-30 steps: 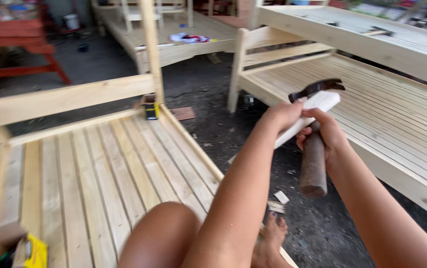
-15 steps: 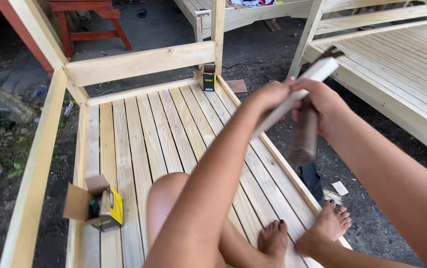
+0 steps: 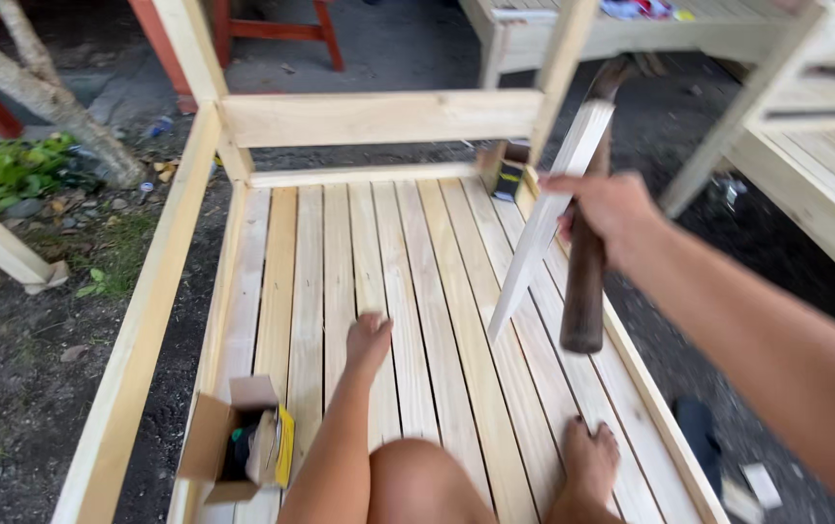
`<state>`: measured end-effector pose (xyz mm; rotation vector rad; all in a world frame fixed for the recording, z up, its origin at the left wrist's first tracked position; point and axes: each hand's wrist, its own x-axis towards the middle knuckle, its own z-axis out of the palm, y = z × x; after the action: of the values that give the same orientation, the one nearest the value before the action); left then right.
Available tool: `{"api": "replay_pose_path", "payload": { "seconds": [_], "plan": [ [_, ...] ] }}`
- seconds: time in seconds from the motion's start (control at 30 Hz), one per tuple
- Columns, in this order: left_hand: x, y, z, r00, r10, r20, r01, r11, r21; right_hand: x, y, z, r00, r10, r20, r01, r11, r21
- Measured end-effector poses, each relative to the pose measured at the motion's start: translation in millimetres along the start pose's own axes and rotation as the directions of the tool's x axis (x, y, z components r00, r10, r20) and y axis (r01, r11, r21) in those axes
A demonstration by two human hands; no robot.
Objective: The person sits inside an unfinished wooden bed frame, positions a small wood block and a thin wood strip on the slatted base, and hammers nails into the slats, repositioning the block and strip between strikes. They continue hammering nails at different spots across the slatted frame.
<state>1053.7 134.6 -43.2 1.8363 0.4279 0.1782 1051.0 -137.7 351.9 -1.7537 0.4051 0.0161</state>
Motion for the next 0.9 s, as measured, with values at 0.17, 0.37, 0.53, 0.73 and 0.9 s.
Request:
{"api": "replay_pose_path", "payload": {
  "seconds": [0.17, 0.37, 0.53, 0.73, 0.9],
  "plan": [
    [31.6, -88.9, -25.7, 0.932, 0.131, -0.339, 0.017, 0.916, 0.4, 131.9, 89.9, 89.6, 0.94, 0.088, 0.33, -0.065, 0.995, -0.081],
    [30.8, -117.0, -41.2, 0.956, 0.107, -0.272, 0.188, 0.485, 0.854, 303.9, 206.8, 177.0, 0.681, 0.257, 0.685, -0.086, 0.958, -0.274],
    [33.3, -112.8, -24.7, 0.96, 0.067, -0.272, 0.205, 0.496, 0.844, 373.3, 233.4, 227.4, 0.521, 0.303, 0.798, -0.006, 0.936, -0.352],
    [0.0, -88.8, -31.7, 0.956, 0.013, -0.294, 0.255, 0.465, 0.848, 364.3, 187.9, 249.2, 0.372, 0.277, 0.886, 0.089, 0.939, -0.331],
    [1.1, -93.2, -38.8, 0.962, -0.015, -0.272, 0.251, 0.438, 0.863, 370.6, 159.0, 258.0, 0.359, 0.278, 0.891, 0.117, 0.934, -0.338]
  ]
}}
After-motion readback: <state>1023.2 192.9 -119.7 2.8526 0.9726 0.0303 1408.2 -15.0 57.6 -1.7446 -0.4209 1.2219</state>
